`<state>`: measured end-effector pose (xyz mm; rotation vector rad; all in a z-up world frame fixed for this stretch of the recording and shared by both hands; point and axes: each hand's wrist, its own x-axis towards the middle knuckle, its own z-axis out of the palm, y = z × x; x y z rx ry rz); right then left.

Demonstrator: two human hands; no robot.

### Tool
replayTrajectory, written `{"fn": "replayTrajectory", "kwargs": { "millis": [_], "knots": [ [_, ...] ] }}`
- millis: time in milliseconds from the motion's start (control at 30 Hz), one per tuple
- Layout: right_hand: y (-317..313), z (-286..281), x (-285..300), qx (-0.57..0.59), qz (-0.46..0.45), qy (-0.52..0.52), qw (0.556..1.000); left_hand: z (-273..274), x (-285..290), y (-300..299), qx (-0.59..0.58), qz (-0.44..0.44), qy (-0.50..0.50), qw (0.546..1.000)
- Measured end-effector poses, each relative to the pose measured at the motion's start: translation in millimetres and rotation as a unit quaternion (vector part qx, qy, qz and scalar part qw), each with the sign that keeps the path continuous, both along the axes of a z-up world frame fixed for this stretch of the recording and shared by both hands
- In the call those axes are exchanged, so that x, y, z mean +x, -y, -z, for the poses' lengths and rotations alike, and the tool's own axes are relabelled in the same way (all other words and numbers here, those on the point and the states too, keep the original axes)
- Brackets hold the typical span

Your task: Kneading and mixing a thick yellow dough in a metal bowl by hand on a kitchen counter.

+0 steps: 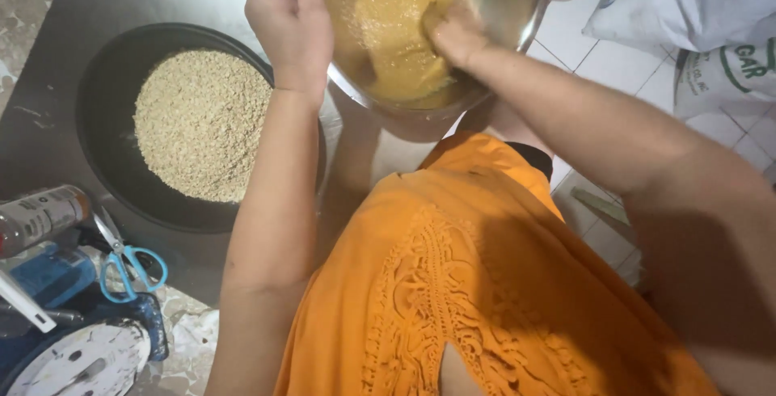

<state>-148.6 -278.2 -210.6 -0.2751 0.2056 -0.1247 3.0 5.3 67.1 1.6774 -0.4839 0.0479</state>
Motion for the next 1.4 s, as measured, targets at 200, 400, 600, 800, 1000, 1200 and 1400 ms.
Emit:
{"fn": "replayTrajectory", "kwargs": {
  "millis": [200, 400, 600, 800, 1000, 1200, 1400],
  "knots": [
    [-159.9, -197.1, 51.7, -0.458, -0.16, -0.459, 0.745, 23.4, -10.2, -11.0, 0.013, -0.064, -0.043, 0.997],
    [-209.8, -214.5, 112.7, -0.011, 0.053, -0.386, 0.921, 28.0, -27.5, -18.0, -0.034, -0.126, -0.13, 0.983],
    [-206.5, -252.4, 138.3, -0.087, 0.096, -0.268, 0.955, 6.8, -49.8, -23.1, -0.001, -0.114, -0.164, 0.98],
    [-197.1, -244.1, 139.5, -0.265, 0.056, -0.247, 0.93, 52.8, -29.5, -33.4, 0.081, -0.163, -0.201, 0.963],
    [-183.5, -227.6, 141.0, -0.434, 0.018, -0.218, 0.874, 72.4, -0.7, -34.9, 0.057, -0.143, -0.18, 0.971],
    [-178.2, -195.9, 151.4, -0.589, -0.032, -0.17, 0.79, 74.2, 4.6, -33.9, 0.087, -0.113, -0.225, 0.964],
    [-167.4, -128.5, 164.6, -0.704, -0.06, -0.112, 0.699, 77.7, 5.2, -33.9, 0.12, -0.119, -0.182, 0.968]
  ]
}}
